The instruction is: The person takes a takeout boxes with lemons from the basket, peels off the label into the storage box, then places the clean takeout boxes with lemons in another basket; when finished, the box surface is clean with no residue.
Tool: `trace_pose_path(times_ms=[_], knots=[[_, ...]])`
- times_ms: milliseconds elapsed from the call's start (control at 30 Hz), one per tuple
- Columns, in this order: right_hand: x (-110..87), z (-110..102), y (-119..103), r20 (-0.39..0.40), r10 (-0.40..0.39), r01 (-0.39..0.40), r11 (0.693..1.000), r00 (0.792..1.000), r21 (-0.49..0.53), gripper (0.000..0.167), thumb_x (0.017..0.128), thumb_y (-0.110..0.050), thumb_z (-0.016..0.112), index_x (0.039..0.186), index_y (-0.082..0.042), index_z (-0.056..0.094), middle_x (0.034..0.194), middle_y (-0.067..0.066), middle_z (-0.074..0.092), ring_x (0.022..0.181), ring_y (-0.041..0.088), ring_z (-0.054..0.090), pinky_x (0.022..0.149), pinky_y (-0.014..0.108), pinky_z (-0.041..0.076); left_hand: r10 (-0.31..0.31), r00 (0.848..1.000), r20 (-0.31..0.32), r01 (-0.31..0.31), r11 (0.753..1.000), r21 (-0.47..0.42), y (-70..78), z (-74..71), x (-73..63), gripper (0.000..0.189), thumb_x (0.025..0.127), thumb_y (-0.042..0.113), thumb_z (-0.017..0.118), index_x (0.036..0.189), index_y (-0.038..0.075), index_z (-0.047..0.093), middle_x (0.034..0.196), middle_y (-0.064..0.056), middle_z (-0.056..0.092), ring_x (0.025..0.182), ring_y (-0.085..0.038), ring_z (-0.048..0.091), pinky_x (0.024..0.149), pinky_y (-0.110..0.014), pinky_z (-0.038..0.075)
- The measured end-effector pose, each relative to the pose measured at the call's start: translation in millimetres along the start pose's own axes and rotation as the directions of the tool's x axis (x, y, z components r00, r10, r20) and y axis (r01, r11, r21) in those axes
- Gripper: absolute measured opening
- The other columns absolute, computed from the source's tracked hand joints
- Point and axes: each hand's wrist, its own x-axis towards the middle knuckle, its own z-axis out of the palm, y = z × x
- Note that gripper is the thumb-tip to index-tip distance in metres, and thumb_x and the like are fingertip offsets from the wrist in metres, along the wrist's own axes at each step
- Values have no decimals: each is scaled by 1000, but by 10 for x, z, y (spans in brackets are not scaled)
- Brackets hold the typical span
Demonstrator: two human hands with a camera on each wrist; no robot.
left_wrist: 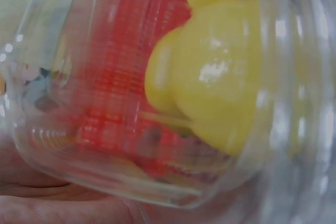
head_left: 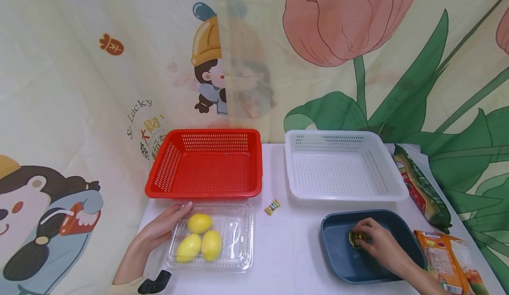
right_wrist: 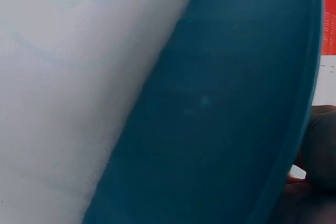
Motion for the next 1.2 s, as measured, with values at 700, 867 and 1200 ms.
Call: trace_pose_path(times_ms=[700,867,1200], knots=[[23,99,35,10,-24,25,995,1000,-99,22,79,2,81,100,-2,76,107,7,61,95,22,64,77,42,58,5,1000,2,-5,1000,3,-4,3,1,70,104,46,51,160,17,20,164,-12,23,150,-38,17,117,-71,26],[13,105,47,-7,-31,30,993,999,-113,22,79,0,82,100,-3,76,108,7,62,96,22,64,79,44,58,28,999,31,-28,1000,-7,8,-7,10,68,106,45,48,160,17,19,164,-11,21,152,-37,14,120,-71,15],[-12,104,36,-3,20,-20,987,1000,-160,27,79,-5,83,105,-2,75,113,14,64,104,33,62,88,58,54,23,999,32,-23,1000,-10,-6,-8,11,68,106,45,48,160,16,19,164,-11,22,152,-37,14,120,-71,16]])
